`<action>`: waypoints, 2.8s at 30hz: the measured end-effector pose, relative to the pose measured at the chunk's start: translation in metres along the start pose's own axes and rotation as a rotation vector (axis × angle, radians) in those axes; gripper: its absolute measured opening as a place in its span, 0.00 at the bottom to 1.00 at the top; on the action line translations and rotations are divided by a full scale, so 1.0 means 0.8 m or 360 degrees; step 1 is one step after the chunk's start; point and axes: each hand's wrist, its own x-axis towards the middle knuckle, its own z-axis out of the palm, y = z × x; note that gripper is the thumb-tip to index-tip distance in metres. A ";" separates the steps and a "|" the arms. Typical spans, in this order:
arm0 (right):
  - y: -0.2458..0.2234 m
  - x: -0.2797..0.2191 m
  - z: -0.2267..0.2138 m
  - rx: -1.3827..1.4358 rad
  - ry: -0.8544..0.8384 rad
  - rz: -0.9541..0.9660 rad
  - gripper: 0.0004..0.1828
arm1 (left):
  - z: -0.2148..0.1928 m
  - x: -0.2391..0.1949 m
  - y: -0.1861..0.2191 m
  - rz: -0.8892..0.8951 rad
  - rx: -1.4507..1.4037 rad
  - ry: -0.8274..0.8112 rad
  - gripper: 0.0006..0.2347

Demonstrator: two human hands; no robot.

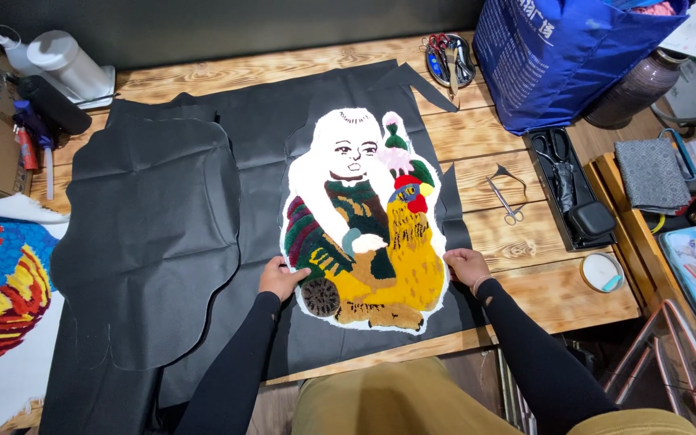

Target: Trace the outline of a rug onto backing material, cut the material to shape, and vacuum the rug surface.

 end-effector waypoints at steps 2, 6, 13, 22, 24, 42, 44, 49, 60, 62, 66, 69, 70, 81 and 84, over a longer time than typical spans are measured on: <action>0.000 -0.001 0.001 0.0002 0.0003 0.0004 0.09 | 0.001 -0.001 -0.001 -0.0017 0.0010 0.0011 0.20; 0.005 0.001 0.000 0.0015 0.0008 0.0001 0.09 | 0.001 0.001 -0.003 -0.0019 0.0074 0.0036 0.21; 0.005 0.001 0.000 0.0002 0.0015 -0.0034 0.08 | -0.001 0.000 -0.002 -0.0020 0.0177 0.0058 0.21; 0.007 0.003 0.000 -0.0016 0.0018 0.0015 0.08 | 0.001 0.006 -0.010 -0.0060 0.0166 0.0053 0.23; 0.002 0.000 0.001 -0.0024 0.0021 0.0022 0.08 | 0.000 0.006 -0.011 -0.0040 0.0200 0.0064 0.23; 0.008 0.007 -0.002 -0.0025 0.0000 -0.0022 0.08 | 0.001 0.007 -0.014 -0.0102 0.0207 0.0058 0.25; 0.007 0.006 -0.002 -0.0020 -0.0005 -0.0019 0.08 | 0.001 0.007 -0.014 -0.0101 0.0176 0.0048 0.25; 0.000 -0.001 -0.001 -0.0038 -0.0005 0.0000 0.08 | 0.000 0.007 -0.017 -0.0065 0.0224 0.0082 0.25; -0.011 -0.004 0.007 -0.0237 0.0139 0.0002 0.11 | -0.003 0.004 -0.014 -0.0078 0.0146 0.0051 0.29; -0.023 -0.008 0.017 -0.0377 0.0231 -0.0045 0.12 | -0.009 -0.001 0.005 -0.0112 0.0109 0.0077 0.30; -0.053 -0.026 0.047 -0.0647 0.0617 -0.0430 0.13 | -0.021 -0.009 0.039 -0.0171 0.0163 0.0123 0.27; -0.089 -0.020 0.083 -0.0579 0.0606 -0.0726 0.12 | -0.022 0.006 0.044 -0.0048 0.0428 0.0223 0.24; -0.101 -0.016 0.097 -0.0543 0.0535 -0.0861 0.11 | -0.023 0.013 0.044 -0.0006 0.0565 0.0264 0.23; -0.234 0.031 0.274 -0.0835 -0.0303 -0.1063 0.09 | -0.038 0.044 0.011 -0.0040 0.0425 0.0304 0.22; -0.237 0.048 0.298 -0.0972 -0.0359 -0.1145 0.09 | -0.044 0.041 0.015 -0.0064 0.0332 0.0266 0.24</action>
